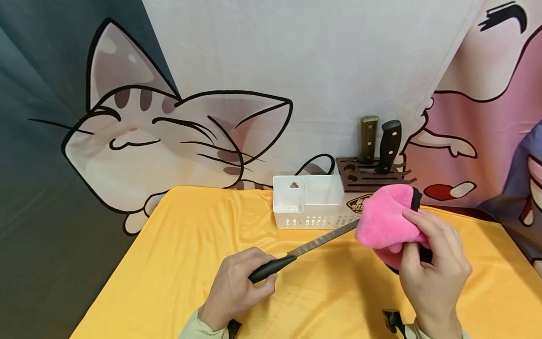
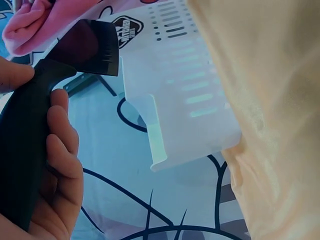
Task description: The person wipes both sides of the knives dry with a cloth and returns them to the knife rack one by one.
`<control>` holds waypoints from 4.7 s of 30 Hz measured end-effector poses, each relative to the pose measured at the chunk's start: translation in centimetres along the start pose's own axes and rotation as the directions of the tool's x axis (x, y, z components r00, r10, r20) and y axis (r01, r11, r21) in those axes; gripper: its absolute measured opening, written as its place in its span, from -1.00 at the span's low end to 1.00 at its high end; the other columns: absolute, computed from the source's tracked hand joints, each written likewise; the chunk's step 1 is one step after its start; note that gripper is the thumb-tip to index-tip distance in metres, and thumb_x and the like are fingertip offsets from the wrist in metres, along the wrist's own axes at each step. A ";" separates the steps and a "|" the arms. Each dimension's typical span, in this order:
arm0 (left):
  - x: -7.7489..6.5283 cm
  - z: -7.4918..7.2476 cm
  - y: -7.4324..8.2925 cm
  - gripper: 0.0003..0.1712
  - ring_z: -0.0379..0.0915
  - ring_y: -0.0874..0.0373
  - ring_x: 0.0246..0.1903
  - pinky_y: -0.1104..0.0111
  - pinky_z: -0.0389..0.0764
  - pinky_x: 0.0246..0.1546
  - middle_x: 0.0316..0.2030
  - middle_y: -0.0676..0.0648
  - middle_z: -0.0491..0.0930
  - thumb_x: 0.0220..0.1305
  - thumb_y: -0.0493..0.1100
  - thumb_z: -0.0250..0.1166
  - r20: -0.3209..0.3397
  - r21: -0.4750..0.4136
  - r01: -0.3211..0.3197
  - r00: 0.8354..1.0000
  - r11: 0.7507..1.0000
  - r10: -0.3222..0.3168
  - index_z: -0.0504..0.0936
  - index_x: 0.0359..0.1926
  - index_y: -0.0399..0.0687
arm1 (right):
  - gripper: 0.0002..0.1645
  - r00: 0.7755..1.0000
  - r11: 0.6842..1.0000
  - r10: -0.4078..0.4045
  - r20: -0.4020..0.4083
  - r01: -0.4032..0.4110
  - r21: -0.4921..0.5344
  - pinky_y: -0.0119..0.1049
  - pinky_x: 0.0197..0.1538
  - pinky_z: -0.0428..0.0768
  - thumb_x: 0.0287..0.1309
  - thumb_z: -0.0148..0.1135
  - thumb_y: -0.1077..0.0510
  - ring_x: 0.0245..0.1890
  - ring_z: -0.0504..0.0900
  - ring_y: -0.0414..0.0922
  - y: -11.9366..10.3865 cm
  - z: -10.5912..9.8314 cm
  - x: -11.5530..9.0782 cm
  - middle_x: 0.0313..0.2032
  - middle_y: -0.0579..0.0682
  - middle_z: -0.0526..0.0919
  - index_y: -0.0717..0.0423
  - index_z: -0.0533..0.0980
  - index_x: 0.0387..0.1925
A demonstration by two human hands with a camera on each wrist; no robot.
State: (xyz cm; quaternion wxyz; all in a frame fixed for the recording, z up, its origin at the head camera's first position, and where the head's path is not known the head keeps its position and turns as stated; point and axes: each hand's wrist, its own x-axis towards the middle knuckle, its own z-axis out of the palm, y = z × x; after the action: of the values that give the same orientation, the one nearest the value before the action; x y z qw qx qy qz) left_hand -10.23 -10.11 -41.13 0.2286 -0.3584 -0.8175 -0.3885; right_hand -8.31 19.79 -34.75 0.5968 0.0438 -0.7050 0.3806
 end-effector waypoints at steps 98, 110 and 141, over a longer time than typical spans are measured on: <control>0.0 0.3 0.7 -0.77 0.42 0.44 -0.55 0.57 0.51 -0.55 -0.44 0.02 0.68 0.35 -0.31 0.30 0.071 -0.365 0.127 0.992 0.922 -0.108 0.70 0.01 -0.23 | -0.51 0.951 0.998 0.032 0.307 -0.011 -0.069 -0.61 0.20 0.32 -0.10 0.11 0.57 -0.07 0.57 0.17 2.4 1.0 -2.8 -0.09 0.25 0.68 0.27 0.69 -0.11; -0.1 0.2 0.9 -0.75 0.39 0.46 -0.65 0.56 0.40 -0.74 -0.60 0.04 0.57 0.36 -0.36 0.27 0.074 -0.453 0.199 0.980 0.869 -0.186 0.68 0.03 -0.23 | -0.50 0.957 0.989 0.097 0.274 -0.061 -0.137 -0.65 0.19 0.28 -0.12 0.13 0.61 -0.05 0.58 0.23 2.8 0.5 -2.5 -0.12 0.26 0.68 0.26 0.69 -0.14; 0.1 0.0 0.6 -0.77 0.46 0.26 -0.67 0.44 0.46 -0.72 -0.49 -0.03 0.66 0.33 -0.43 0.26 0.011 -0.512 0.257 0.956 0.820 -0.292 0.69 -0.03 -0.26 | -0.51 0.705 0.982 -0.172 0.688 0.179 0.062 -0.44 0.25 0.27 -0.06 0.23 0.49 -0.03 0.54 0.09 1.6 0.7 -3.1 -0.01 0.12 0.66 0.01 0.67 -0.10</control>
State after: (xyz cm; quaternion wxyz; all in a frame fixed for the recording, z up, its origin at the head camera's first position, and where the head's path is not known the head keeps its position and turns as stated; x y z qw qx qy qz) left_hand -9.79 -9.82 -40.78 0.0953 -0.2709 -0.7208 -0.6308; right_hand -8.83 19.33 -38.21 0.3248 0.2465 -0.8706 0.2752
